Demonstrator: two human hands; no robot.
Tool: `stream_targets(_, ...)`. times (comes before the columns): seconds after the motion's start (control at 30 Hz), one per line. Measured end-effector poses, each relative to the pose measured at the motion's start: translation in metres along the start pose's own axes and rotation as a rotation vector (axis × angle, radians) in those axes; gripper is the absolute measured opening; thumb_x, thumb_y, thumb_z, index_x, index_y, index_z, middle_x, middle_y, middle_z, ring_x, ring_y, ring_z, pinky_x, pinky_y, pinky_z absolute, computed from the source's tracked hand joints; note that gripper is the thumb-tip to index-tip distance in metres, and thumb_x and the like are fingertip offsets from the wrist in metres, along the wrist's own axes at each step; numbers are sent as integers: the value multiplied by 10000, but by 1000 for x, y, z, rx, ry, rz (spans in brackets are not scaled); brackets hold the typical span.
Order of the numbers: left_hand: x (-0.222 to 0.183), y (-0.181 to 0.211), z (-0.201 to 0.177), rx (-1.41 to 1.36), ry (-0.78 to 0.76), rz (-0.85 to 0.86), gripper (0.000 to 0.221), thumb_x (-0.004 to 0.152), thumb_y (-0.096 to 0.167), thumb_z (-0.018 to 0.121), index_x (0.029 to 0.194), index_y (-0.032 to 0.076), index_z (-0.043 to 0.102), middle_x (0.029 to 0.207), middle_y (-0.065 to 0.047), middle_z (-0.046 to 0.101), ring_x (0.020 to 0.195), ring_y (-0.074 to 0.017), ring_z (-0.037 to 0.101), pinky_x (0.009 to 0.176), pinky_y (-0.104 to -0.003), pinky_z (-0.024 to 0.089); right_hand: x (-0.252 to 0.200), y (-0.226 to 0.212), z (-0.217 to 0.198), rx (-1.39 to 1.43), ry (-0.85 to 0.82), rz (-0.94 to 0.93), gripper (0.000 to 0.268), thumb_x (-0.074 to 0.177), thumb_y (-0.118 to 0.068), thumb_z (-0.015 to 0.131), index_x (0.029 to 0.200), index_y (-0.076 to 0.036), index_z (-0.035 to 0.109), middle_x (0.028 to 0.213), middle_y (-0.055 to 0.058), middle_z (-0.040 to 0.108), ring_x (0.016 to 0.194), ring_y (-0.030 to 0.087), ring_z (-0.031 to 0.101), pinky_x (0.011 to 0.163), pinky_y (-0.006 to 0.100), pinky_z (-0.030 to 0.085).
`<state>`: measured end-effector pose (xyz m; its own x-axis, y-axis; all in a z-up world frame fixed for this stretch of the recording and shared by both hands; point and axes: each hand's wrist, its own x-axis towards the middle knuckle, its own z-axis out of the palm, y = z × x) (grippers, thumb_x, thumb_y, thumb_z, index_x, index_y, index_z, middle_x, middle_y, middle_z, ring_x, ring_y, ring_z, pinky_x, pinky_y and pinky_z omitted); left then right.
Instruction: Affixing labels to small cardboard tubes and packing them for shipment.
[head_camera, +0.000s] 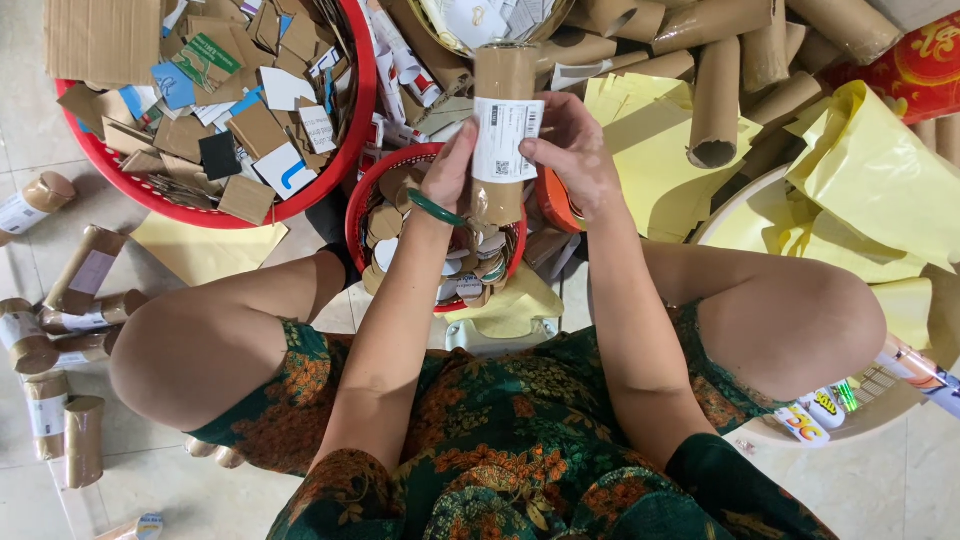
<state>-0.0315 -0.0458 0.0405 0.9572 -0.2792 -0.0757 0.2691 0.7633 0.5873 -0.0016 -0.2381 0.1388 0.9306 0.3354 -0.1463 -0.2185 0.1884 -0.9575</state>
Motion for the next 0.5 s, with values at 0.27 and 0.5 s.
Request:
stream_targets(0.27,15,-29,0,121,193,-73,576,1090,448,473,1363,-39,618,1258,-107,698,1121,-177,656,1006,-331,521,1,21,-1,85,-56,-5,522,898,-152,811,1353,-12,596,1210,46,698,1142,149,646,1057,312,505)
stream_targets(0.5,18,-51,6,224,343,116,430,1033,269,651,1339,-31,623,1232,-88,689,1101,-152,642,960,-313,534,15,75,0,-72,189,-64,450,1098,-225,608,1449,56,611,1260,110,723,1121,134,640,997,299,537)
